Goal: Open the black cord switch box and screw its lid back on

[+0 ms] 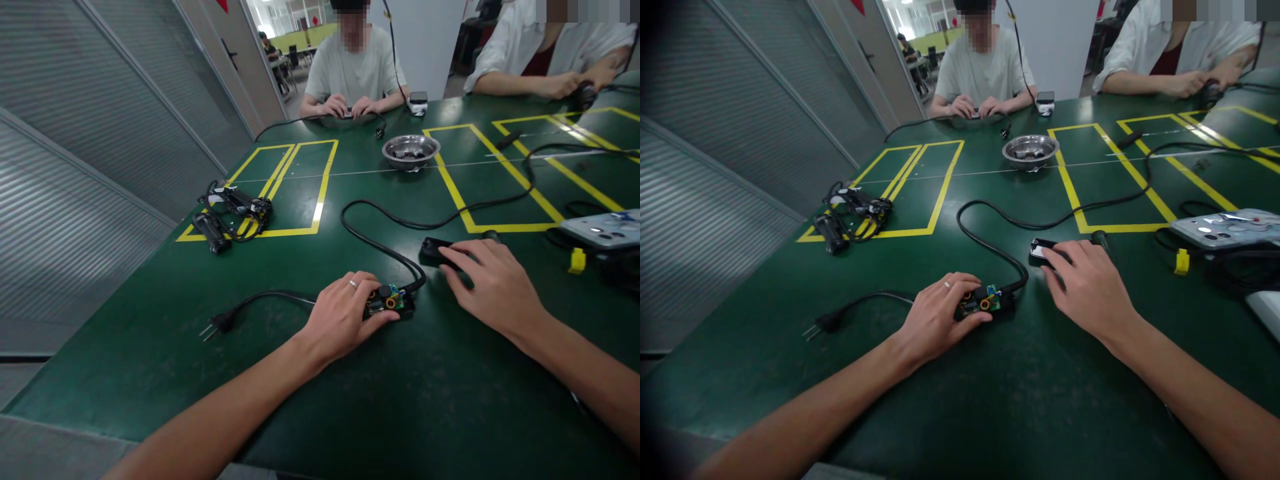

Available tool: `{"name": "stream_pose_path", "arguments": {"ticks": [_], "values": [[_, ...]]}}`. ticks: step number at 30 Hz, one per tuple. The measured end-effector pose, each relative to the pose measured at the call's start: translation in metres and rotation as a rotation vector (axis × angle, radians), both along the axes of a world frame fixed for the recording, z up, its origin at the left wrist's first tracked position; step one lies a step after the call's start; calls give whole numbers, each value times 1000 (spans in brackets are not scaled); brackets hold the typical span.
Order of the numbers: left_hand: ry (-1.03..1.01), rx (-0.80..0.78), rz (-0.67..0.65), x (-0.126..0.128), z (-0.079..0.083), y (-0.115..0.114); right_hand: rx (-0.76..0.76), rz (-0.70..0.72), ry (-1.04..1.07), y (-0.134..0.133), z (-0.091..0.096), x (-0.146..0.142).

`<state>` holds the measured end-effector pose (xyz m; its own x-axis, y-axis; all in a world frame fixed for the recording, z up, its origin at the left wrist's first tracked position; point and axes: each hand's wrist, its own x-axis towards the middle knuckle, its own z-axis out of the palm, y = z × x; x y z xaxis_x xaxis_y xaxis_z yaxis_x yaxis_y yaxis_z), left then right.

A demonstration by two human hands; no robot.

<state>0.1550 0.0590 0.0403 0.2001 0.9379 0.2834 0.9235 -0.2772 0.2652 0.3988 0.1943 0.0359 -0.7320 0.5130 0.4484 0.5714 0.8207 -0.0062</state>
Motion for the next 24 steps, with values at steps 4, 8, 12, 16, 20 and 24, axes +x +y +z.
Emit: {"name": "stream_pose_path", "arguments": {"ticks": [4,8,12,16,20,24], "values": [[8,-57,-17,6,-1,0,-119,348,115,-20,0,-9],[27,-130,-80,7,-1,0,-152,444,28,-23,-8,-12],[20,-163,-179,0,0,1,-190,396,-32,-19,-9,-10],[-1,-156,-241,-6,-1,2,-199,371,-61,-21,-6,-8],[13,-145,-255,-5,-1,3,-215,364,-67,-26,-5,-8],[14,-144,-271,-6,-1,3,-234,355,-64,-28,-6,-9]]}}
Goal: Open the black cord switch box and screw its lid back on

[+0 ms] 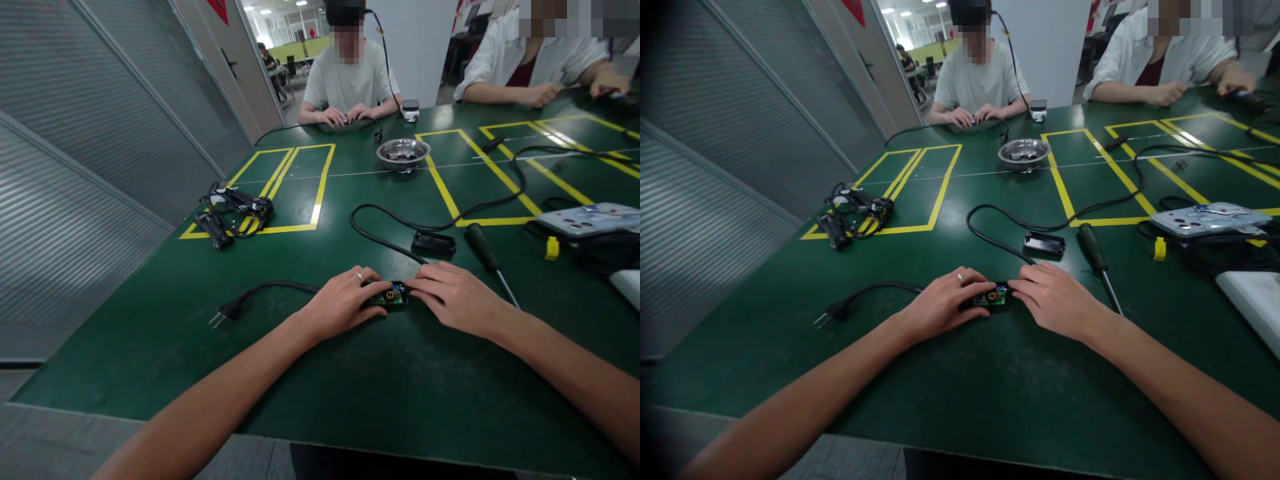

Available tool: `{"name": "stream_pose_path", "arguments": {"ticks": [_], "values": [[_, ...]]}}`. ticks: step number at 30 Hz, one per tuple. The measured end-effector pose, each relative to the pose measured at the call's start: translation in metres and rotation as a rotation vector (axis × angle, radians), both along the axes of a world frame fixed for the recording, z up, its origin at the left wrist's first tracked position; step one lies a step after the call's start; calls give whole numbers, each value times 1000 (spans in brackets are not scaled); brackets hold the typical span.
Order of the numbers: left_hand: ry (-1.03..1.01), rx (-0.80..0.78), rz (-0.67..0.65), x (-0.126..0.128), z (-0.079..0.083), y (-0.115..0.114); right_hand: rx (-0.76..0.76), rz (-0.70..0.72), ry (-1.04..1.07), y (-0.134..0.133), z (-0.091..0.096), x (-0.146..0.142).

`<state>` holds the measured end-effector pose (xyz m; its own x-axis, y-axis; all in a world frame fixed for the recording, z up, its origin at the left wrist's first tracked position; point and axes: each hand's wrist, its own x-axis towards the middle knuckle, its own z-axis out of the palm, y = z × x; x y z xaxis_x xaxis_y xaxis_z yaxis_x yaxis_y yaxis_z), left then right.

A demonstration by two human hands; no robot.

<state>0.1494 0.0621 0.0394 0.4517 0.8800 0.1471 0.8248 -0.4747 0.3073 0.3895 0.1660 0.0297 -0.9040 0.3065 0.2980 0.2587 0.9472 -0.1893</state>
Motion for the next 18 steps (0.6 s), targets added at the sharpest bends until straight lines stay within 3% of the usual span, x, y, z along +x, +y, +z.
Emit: {"name": "stream_pose_path", "arguments": {"ticks": [18], "values": [[-61,-23,-14,-1,-4,1,-49,-32,-92,-3,5,0]]}}
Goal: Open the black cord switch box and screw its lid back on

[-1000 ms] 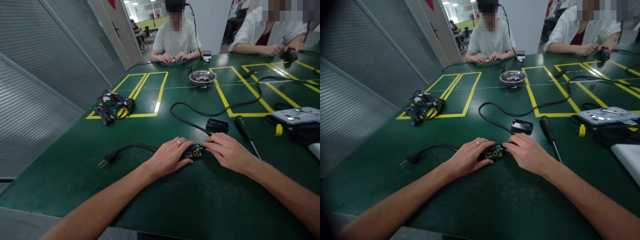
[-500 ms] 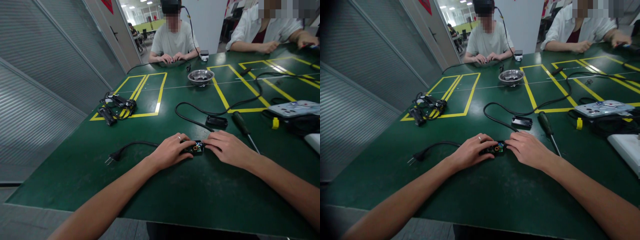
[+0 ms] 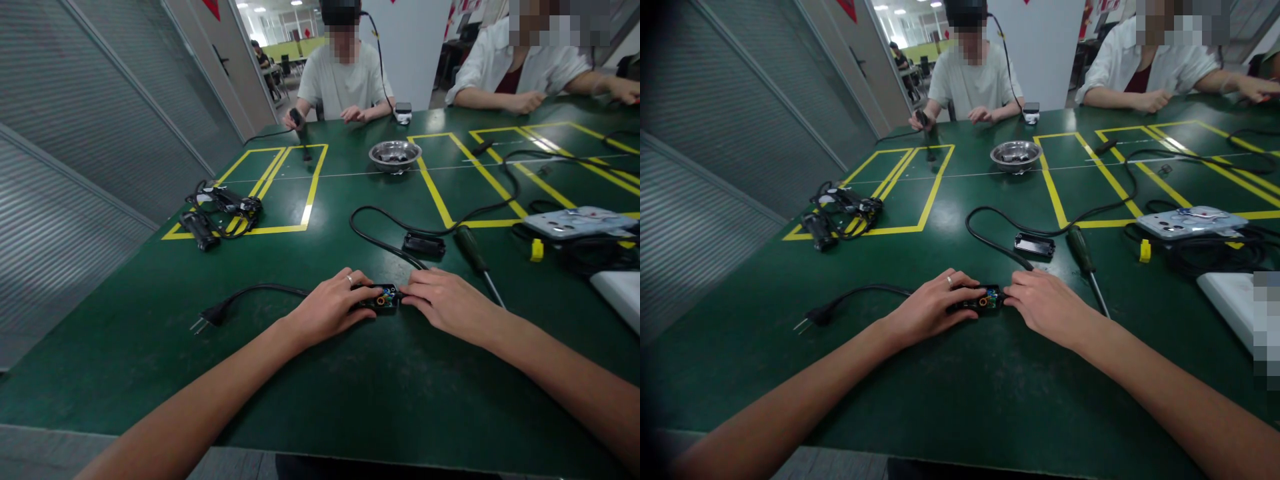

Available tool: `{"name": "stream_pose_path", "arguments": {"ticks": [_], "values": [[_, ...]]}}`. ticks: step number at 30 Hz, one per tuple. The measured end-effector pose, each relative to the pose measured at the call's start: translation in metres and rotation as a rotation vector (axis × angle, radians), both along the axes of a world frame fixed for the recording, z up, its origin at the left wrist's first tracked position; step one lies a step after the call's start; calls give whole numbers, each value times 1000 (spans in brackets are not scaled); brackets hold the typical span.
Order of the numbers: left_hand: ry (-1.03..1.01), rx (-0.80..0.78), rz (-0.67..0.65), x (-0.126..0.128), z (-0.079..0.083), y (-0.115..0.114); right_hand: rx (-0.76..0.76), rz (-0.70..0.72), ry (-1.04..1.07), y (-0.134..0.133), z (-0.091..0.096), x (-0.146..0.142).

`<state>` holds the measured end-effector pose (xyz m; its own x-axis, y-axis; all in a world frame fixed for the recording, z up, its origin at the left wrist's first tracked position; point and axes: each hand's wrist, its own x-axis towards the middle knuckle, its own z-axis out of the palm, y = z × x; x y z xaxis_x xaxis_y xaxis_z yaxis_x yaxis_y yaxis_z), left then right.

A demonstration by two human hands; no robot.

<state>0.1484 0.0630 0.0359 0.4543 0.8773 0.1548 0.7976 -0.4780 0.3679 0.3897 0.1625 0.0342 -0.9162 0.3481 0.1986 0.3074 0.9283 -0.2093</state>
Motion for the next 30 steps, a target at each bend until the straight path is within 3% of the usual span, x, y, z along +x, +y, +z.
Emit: {"name": "stream_pose_path", "arguments": {"ticks": [14,21,30], "values": [[-93,-23,-17,-1,2,0,12,34,3,-1,-3,0],[-175,-168,94,-30,15,-3,-19,44,8,4,-5,7],[-234,-160,38,-30,8,-5,48,69,20,2,-5,6]]}}
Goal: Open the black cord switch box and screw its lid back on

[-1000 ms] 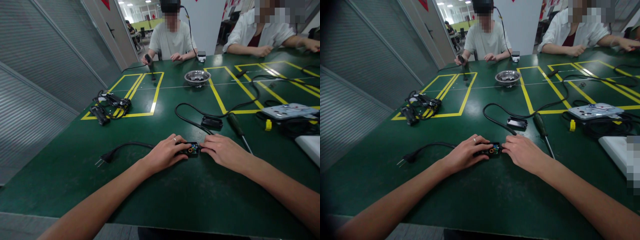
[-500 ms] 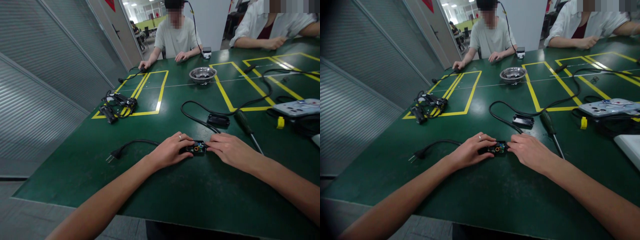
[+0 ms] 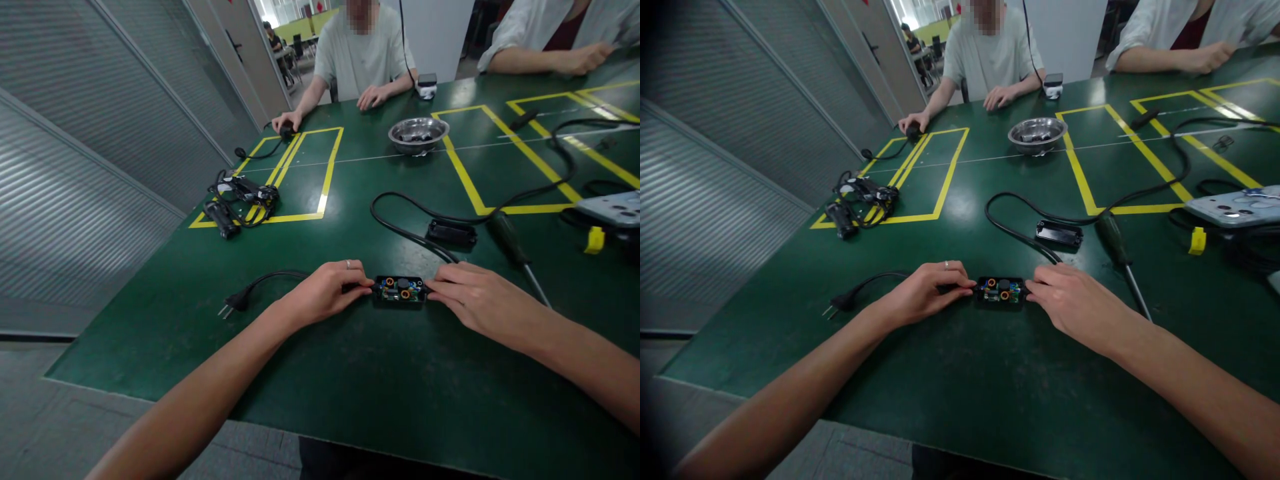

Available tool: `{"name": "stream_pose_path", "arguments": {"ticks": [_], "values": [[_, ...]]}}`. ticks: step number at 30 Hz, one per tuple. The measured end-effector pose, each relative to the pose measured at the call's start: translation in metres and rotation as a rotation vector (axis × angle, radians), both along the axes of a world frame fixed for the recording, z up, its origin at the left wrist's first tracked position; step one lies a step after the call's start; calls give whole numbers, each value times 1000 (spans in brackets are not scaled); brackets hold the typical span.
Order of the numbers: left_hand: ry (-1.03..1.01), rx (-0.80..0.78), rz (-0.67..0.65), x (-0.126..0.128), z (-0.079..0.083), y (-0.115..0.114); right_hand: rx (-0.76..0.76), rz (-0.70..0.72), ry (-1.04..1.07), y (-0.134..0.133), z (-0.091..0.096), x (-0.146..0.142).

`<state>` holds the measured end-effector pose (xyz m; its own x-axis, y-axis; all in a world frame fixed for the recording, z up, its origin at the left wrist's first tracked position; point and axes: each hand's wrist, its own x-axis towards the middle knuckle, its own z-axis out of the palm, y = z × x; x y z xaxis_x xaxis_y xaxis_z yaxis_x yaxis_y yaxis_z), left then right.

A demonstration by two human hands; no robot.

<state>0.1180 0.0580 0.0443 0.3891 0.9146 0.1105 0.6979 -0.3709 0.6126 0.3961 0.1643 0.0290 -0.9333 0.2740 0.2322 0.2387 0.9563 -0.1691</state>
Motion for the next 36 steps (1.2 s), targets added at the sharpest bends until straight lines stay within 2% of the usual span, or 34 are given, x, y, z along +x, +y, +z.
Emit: {"name": "stream_pose_path", "arguments": {"ticks": [4,10,13,15,19,23,27,33,36], "values": [[30,5,-51,-4,2,1,1,9,-24,2,2,1],[90,33,-46,-2,1,0,54,-5,-6,-2,3,-1],[145,34,-33,0,1,-1,51,10,6,8,6,3],[186,39,-7,1,1,-1,64,-71,55,22,6,8],[208,118,17,11,1,0,132,-354,95,49,-3,13],[222,138,-80,27,-4,0,127,-389,-11,58,-16,13],[223,127,-87,31,-5,0,83,-430,-7,56,-15,16],[222,136,-74,30,-7,0,17,-547,88,53,-10,15],[217,137,-69,28,-7,0,-78,-628,253,48,-2,15]]}}
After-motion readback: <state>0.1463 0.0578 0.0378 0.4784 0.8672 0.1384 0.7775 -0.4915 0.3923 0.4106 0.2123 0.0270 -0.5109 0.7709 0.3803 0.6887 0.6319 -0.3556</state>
